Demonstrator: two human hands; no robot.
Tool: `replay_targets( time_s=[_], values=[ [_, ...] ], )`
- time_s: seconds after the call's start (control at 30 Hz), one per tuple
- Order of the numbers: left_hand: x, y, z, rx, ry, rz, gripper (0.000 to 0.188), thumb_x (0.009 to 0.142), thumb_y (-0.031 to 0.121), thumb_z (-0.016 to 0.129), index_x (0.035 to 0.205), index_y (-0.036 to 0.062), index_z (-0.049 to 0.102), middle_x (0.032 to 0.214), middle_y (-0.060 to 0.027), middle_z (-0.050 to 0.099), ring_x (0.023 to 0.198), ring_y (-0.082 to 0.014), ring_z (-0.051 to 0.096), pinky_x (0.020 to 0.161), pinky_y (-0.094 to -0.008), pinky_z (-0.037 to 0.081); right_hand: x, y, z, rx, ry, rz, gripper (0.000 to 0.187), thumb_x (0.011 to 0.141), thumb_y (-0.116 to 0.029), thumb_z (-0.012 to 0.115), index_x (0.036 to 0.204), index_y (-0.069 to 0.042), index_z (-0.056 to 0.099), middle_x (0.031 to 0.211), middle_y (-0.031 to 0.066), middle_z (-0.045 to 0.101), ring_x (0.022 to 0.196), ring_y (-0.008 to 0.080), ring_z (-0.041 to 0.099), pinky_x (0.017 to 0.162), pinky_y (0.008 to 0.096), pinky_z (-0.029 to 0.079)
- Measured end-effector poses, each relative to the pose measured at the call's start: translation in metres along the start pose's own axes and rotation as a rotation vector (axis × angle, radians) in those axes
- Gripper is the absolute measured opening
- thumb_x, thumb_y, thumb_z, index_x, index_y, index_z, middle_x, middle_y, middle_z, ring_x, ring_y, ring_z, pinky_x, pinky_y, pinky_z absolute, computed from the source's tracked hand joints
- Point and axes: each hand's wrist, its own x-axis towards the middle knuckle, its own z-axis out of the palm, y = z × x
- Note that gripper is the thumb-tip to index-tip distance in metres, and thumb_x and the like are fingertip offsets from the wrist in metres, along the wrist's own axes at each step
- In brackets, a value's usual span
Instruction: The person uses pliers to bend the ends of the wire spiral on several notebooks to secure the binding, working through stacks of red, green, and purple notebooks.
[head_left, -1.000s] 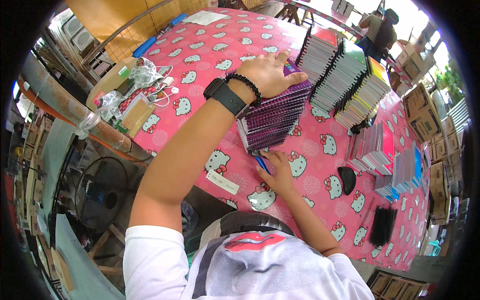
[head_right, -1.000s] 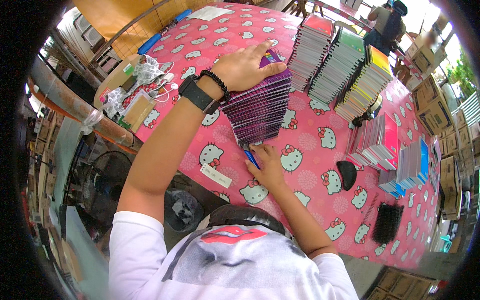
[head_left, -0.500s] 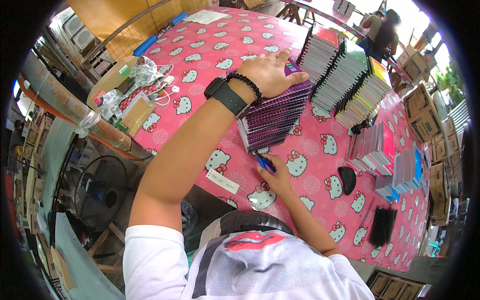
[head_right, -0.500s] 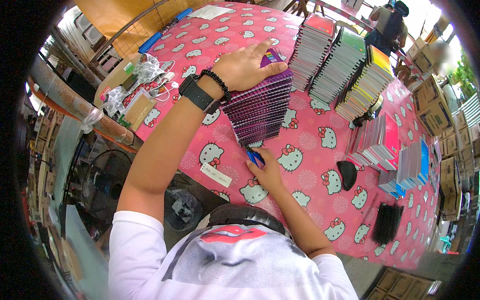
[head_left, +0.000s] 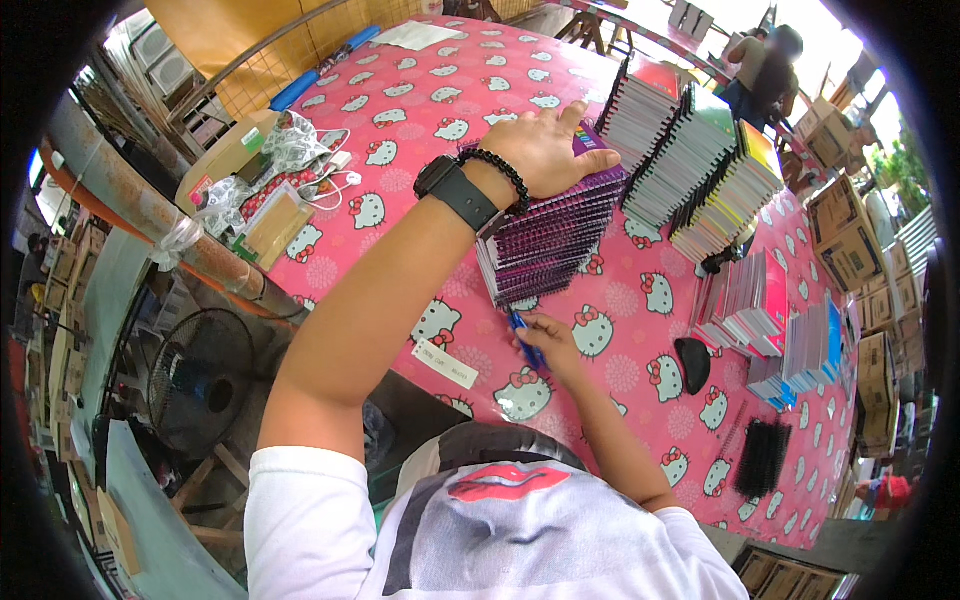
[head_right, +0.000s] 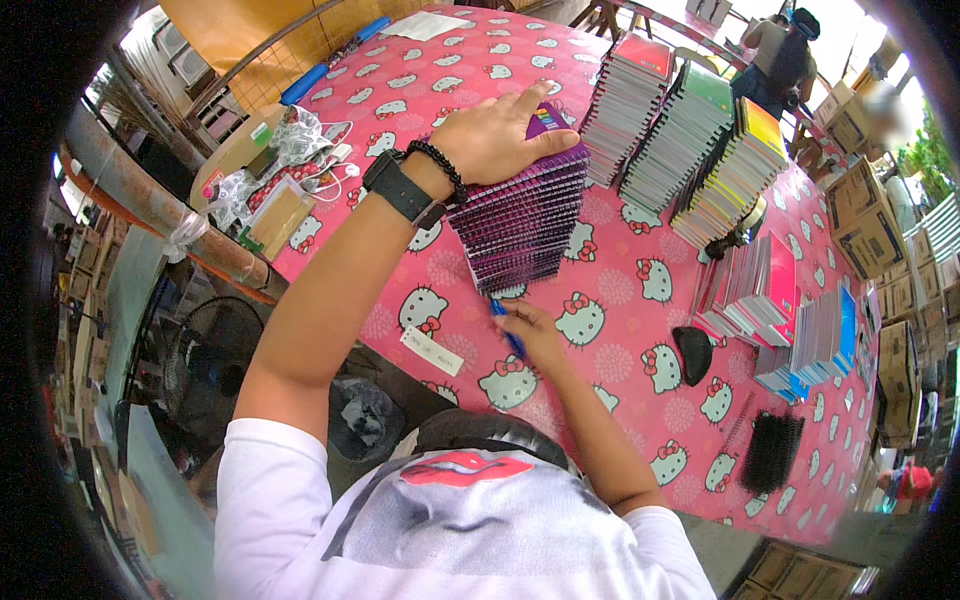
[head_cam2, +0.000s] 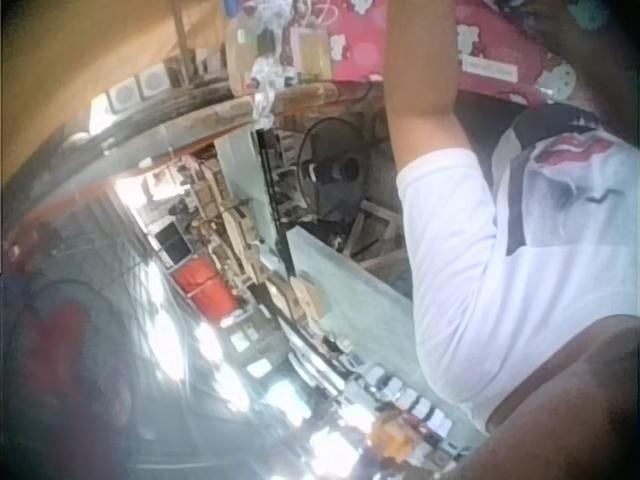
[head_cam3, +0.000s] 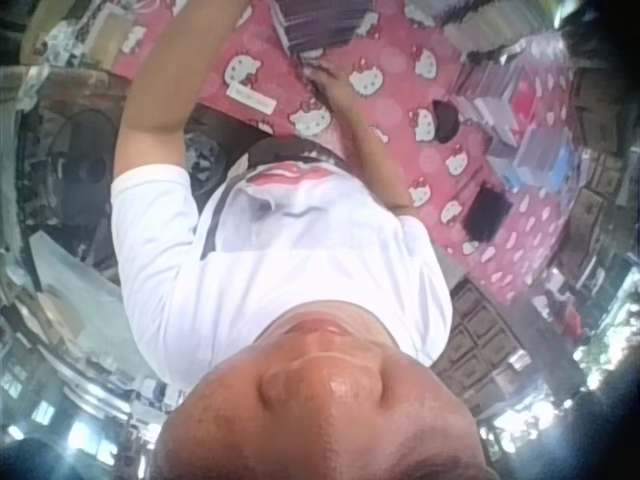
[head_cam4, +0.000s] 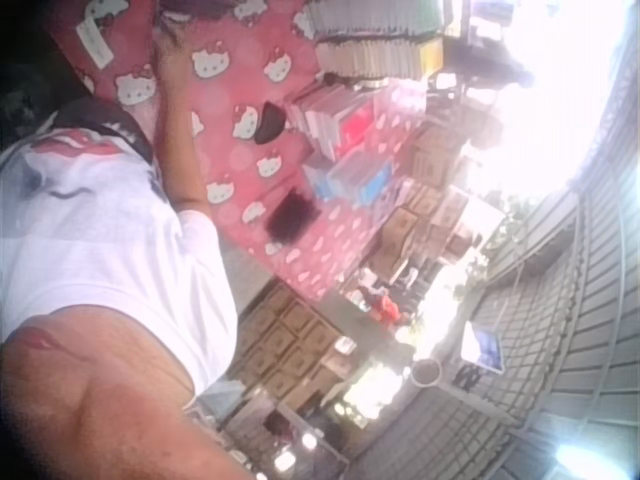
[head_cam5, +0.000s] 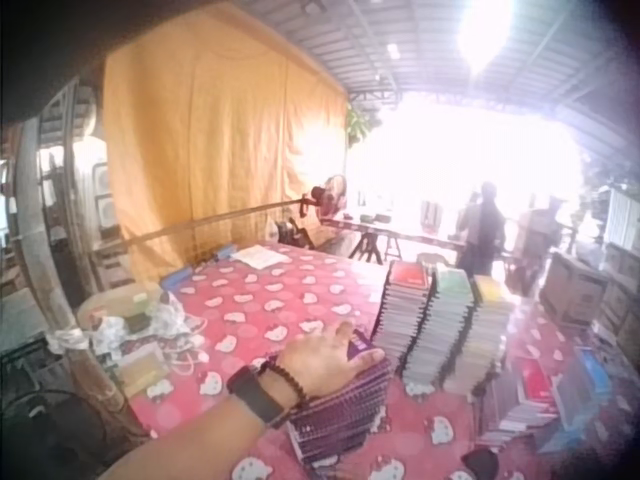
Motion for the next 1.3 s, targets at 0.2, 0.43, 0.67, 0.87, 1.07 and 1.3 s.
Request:
replay_targets(
  time_s=[0.2,0.43,0.67,0.87,1.07,1.3],
  values=[
    [0.000,-0.001,-0.003,-0.017,-0.054,-0.016,0.090,0.081,0.073,0.037,0.142,0.0077,0.024,0.135,-0.0176,0.044,0.123,-0.0347,0.044,0.097,-0.0464,0.041,-0.005,-0.003,0.002,-0.268,0.061,-0.051,0.036,0.079,-0.017,0.065,0.112,-0.003,0.059,0.098,0.0108,0.059,0.090,0.0238,0.056,0.081,0.0342,0.044],
    [0.000,-0.001,-0.004,-0.014,-0.065,-0.016,0.091,0.080,0.075,0.036,0.141,0.0073,0.026,0.129,-0.0199,0.048,0.119,-0.0356,0.047,0.095,-0.0455,0.042,-0.008,-0.010,0.008,-0.713,0.202,-0.446,0.041,0.072,-0.018,0.068,0.110,-0.005,0.059,0.101,0.0145,0.056,0.096,0.0311,0.050,0.085,0.0397,0.040],
    [0.005,-0.008,0.012,-0.016,0.073,0.056,0.092,0.079,0.076,0.034,0.138,0.0061,0.032,0.121,-0.0238,0.054,0.112,-0.0359,0.053,0.092,-0.0430,0.044,0.009,0.018,-0.011,0.147,-0.127,0.211,0.039,0.076,-0.017,0.068,0.112,-0.004,0.059,0.099,0.0113,0.059,0.090,0.0198,0.056,0.079,0.0341,0.045],
    [0.004,-0.004,-0.001,-0.023,-0.083,-0.021,0.093,0.080,0.075,0.037,0.143,0.0081,0.023,0.136,-0.0170,0.043,0.122,-0.0352,0.045,0.096,-0.0446,0.042,0.000,0.003,-0.003,-0.426,0.059,-0.202,0.040,0.076,-0.021,0.066,0.112,-0.005,0.059,0.100,0.0158,0.059,0.089,0.0276,0.056,0.079,0.0378,0.045],
    [0.004,-0.005,0.003,-0.034,-0.055,-0.008,0.092,0.080,0.074,0.037,0.143,0.0095,0.024,0.136,-0.0165,0.044,0.121,-0.0351,0.046,0.097,-0.0436,0.041,-0.006,0.000,0.007,-0.739,0.188,-0.407,0.045,0.070,-0.021,0.068,0.112,-0.006,0.059,0.101,0.0135,0.054,0.097,0.0318,0.049,0.086,0.0428,0.040],
    [0.005,-0.007,0.006,-0.033,-0.016,0.025,0.091,0.080,0.074,0.038,0.143,0.0091,0.024,0.135,-0.0158,0.044,0.121,-0.0350,0.046,0.097,-0.0437,0.041,-0.002,0.004,0.004,-0.717,0.111,-0.436,0.039,0.078,-0.018,0.066,0.112,-0.003,0.057,0.099,0.0144,0.058,0.092,0.0283,0.057,0.081,0.0384,0.046]
  ],
)
